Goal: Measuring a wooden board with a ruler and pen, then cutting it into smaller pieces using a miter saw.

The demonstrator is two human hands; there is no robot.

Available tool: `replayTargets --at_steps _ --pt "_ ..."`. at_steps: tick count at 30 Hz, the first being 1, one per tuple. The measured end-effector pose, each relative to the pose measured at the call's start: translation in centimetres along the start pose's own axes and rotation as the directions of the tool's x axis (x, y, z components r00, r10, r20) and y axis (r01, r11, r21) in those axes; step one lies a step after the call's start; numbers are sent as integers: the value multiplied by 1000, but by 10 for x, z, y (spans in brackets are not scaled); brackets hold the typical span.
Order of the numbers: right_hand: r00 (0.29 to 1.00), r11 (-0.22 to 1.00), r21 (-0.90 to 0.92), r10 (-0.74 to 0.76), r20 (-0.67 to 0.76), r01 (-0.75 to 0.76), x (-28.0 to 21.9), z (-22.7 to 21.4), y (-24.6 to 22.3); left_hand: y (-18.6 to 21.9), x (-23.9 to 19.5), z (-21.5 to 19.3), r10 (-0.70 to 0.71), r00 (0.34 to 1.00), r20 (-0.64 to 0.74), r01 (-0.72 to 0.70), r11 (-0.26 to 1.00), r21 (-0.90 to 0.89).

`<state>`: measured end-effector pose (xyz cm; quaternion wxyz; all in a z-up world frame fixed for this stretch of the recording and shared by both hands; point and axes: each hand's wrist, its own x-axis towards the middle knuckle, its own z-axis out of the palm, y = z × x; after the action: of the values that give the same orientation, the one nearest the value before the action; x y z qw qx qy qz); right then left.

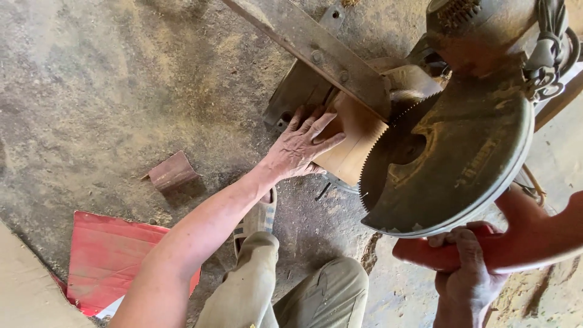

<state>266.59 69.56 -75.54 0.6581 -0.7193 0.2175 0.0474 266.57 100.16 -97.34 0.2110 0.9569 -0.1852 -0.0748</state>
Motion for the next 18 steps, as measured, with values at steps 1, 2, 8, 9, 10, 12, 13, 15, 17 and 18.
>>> replayTargets --at_steps 1,2,8,9,10,12,13,15,17,18 --pt "1000 1000 1 1 0 -1 -2 4 -2 0 0 0 0 1000 1 0 1000 0" --pt "999 1000 -27 9 -33 -10 -4 7 -4 1 0 1 1 1000 1 -1 1000 11" --pt "999 999 -22 28 -37 -29 -3 8 -12 0 1 6 2 1000 -24 -2 1000 3" --pt "998 999 -11 43 -43 -44 -2 7 -16 0 0 8 8 999 -47 -8 1000 -5" --pt "998 999 -12 45 -41 -46 -3 7 -17 -1 0 9 6 999 -46 -6 1000 -7" --pt "996 997 -64 38 -83 -43 -2 8 -22 -1 1 12 16 998 -62 -16 1000 10" --pt "996 997 -64 36 -82 -42 -3 10 -23 -2 1 13 16 998 -64 -15 1000 11" --pt "992 996 -39 73 -106 -77 -5 13 -25 -3 1 16 25 994 -104 -23 1000 13" --pt "995 998 -37 49 -82 -52 -5 14 -23 -3 1 15 26 995 -99 -24 999 22" --pt "998 999 -36 24 -58 -26 -5 15 -22 -2 2 14 27 995 -94 -25 999 30"
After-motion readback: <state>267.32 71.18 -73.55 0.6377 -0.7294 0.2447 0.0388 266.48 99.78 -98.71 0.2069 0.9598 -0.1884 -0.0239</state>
